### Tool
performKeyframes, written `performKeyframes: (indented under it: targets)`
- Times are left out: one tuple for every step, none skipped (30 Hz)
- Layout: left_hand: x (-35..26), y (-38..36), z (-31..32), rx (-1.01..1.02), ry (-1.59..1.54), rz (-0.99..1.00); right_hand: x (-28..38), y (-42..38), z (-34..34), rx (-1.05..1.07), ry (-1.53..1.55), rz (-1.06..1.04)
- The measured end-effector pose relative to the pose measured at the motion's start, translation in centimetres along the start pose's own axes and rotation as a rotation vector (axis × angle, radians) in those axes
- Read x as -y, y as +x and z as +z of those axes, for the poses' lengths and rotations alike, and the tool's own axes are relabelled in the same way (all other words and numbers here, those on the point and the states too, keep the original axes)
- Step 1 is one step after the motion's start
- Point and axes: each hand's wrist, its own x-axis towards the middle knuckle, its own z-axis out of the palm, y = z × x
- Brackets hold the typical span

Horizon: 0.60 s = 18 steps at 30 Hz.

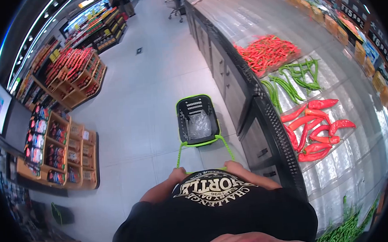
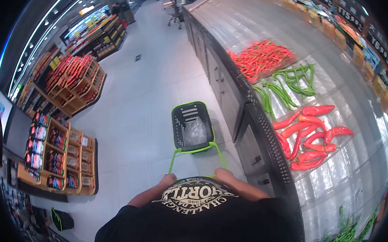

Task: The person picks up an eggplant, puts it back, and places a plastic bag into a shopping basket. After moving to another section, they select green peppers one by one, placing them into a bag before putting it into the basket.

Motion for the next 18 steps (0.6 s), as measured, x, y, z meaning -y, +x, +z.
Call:
performKeyframes:
  targets:
    - [-0.5, 0.8, -0.3, 0.017, 0.019, 0.03, 0.8, -0.3, -1.5, 0.015, -0.012, 0.027]
    - [-0.6, 1.5, -0.8, 0.008, -0.001, 0.03, 0.3, 0.2, -1.6, -0.003, 0.0, 0.055]
    - [-1.2, 2.1, -1.8, -0.007, -0.023, 0.026, -0.1, 1.1, -1.8, -0.044, 0.016, 0.022]
    - [-2.0, 2.6, -2.5, -0.005, -0.01, 0.044, -0.3, 2.0, -2.1, -0.083, 0.029, -0.017]
    - [-2.5, 2.8, -3.3, -0.001, -0.01, 0.037, -0.5, 2.6, -2.3, -0.098, 0.038, -0.006]
    - [-3.0, 3.1, -4.1, 0.003, -0.011, 0.029, -0.1, 2.9, -2.9, -0.085, 0.037, 0.01]
    - [-3.3, 3.7, -4.6, 0.006, -0.004, 0.033, 0.1, 3.1, -3.7, -0.075, 0.038, 0.03]
    - [-3.7, 4.6, -5.0, 0.014, 0.009, 0.049, 0.4, 3.2, -4.5, -0.087, 0.048, 0.046]
    - [-3.9, 5.3, -5.3, 0.016, 0.019, 0.053, 1.0, 3.0, -5.6, -0.072, 0.06, 0.082]
    - [-4.0, 5.9, -5.6, 0.018, 0.028, 0.056, 1.3, 3.0, -6.4, -0.056, 0.073, 0.116]
    - [-3.7, 7.3, -5.5, 0.007, 0.038, 0.062, 0.8, 3.9, -6.3, -0.065, 0.083, 0.131]
    - [-3.9, 7.9, -5.7, 0.021, 0.049, 0.073, -0.1, 5.2, -5.7, -0.106, 0.029, 0.12]
    - [-4.2, 8.6, -6.2, 0.011, 0.038, 0.087, -0.3, 6.1, -5.5, -0.148, -0.024, 0.108]
    - [-4.6, 9.4, -6.8, 0.002, 0.028, 0.103, -0.7, 7.1, -5.5, -0.155, -0.013, 0.125]
    - [-5.0, 10.1, -7.6, 0.012, 0.04, 0.117, -0.7, 7.9, -6.0, -0.176, -0.022, 0.136]
    - [-5.5, 10.9, -8.4, 0.025, 0.054, 0.129, -0.7, 8.7, -6.4, -0.197, -0.03, 0.149]
    - [-5.9, 11.6, -9.2, 0.036, 0.069, 0.145, -0.9, 9.8, -6.8, -0.209, -0.02, 0.172]
    - [-6.2, 12.2, -10.0, 0.047, 0.085, 0.164, -0.9, 11.1, -7.1, -0.189, -0.038, 0.19]
